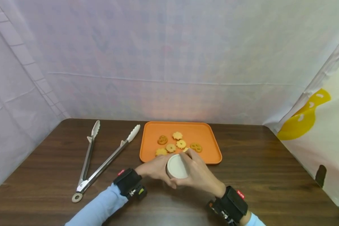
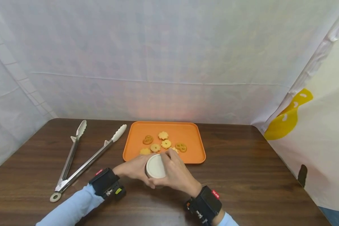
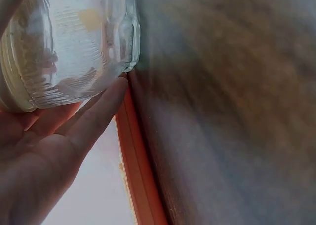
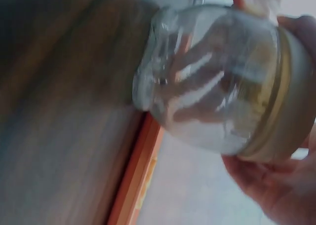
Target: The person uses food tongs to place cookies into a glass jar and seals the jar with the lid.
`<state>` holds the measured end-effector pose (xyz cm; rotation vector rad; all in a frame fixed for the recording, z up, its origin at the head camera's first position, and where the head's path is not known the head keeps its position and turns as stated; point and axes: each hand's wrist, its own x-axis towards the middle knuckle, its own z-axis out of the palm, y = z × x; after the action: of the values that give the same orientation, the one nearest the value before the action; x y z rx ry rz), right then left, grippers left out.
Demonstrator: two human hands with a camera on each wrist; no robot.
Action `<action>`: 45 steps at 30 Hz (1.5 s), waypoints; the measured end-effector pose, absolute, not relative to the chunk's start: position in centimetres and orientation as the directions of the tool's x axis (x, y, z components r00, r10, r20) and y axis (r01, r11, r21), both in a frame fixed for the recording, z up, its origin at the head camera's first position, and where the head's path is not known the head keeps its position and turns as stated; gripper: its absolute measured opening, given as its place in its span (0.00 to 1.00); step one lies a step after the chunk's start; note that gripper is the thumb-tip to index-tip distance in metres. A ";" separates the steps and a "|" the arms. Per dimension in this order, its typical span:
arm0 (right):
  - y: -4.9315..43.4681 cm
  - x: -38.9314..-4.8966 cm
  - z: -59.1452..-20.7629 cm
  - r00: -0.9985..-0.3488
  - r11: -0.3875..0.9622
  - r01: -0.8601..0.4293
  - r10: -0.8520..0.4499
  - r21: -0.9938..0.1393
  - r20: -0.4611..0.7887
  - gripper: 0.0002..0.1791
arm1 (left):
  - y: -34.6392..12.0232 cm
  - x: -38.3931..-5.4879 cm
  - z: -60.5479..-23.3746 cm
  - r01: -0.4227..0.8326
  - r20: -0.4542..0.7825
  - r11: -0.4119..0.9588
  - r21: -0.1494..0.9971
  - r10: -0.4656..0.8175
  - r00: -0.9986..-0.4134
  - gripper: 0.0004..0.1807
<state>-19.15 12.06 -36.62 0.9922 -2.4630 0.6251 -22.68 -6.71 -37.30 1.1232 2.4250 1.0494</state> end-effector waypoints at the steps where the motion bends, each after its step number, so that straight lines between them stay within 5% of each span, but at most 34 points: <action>1: 12.2 -19.3 -36.6 -0.665 0.631 -0.728 -0.552 -0.270 0.504 0.44 | -6.7 -22.7 -37.3 0.551 0.052 0.438 0.710 0.748 -0.661 0.52; 12: 12.8 -19.2 -36.4 -0.697 0.536 -0.710 -0.626 -0.457 0.348 0.47 | -6.7 -22.4 -37.3 0.559 0.060 0.427 0.711 0.755 -0.652 0.54; 20: 10.9 -17.4 -36.9 -0.699 0.785 -0.612 -0.476 -0.100 0.534 0.58 | -6.8 -22.3 -37.4 0.559 0.056 0.433 0.707 0.754 -0.654 0.55; 27: 10.4 -16.9 -36.8 -0.698 0.821 -0.569 -0.460 -0.035 0.548 0.51 | -6.9 -22.1 -37.4 0.547 0.042 0.441 0.711 0.750 -0.660 0.53; 36: 11.1 -17.7 -36.8 -0.653 0.731 -0.676 -0.532 -0.098 0.539 0.46 | -7.0 -22.1 -37.4 0.546 0.037 0.444 0.711 0.751 -0.659 0.53; 45: 12.5 -18.6 -35.7 -0.665 0.573 -0.746 -0.669 -0.341 0.332 0.46 | -7.1 -22.3 -37.5 0.566 0.056 0.425 0.706 0.763 -0.643 0.54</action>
<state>-18.57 12.53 -35.73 1.1958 -2.6357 0.6893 -22.31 -7.13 -37.55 1.1543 2.4091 1.0348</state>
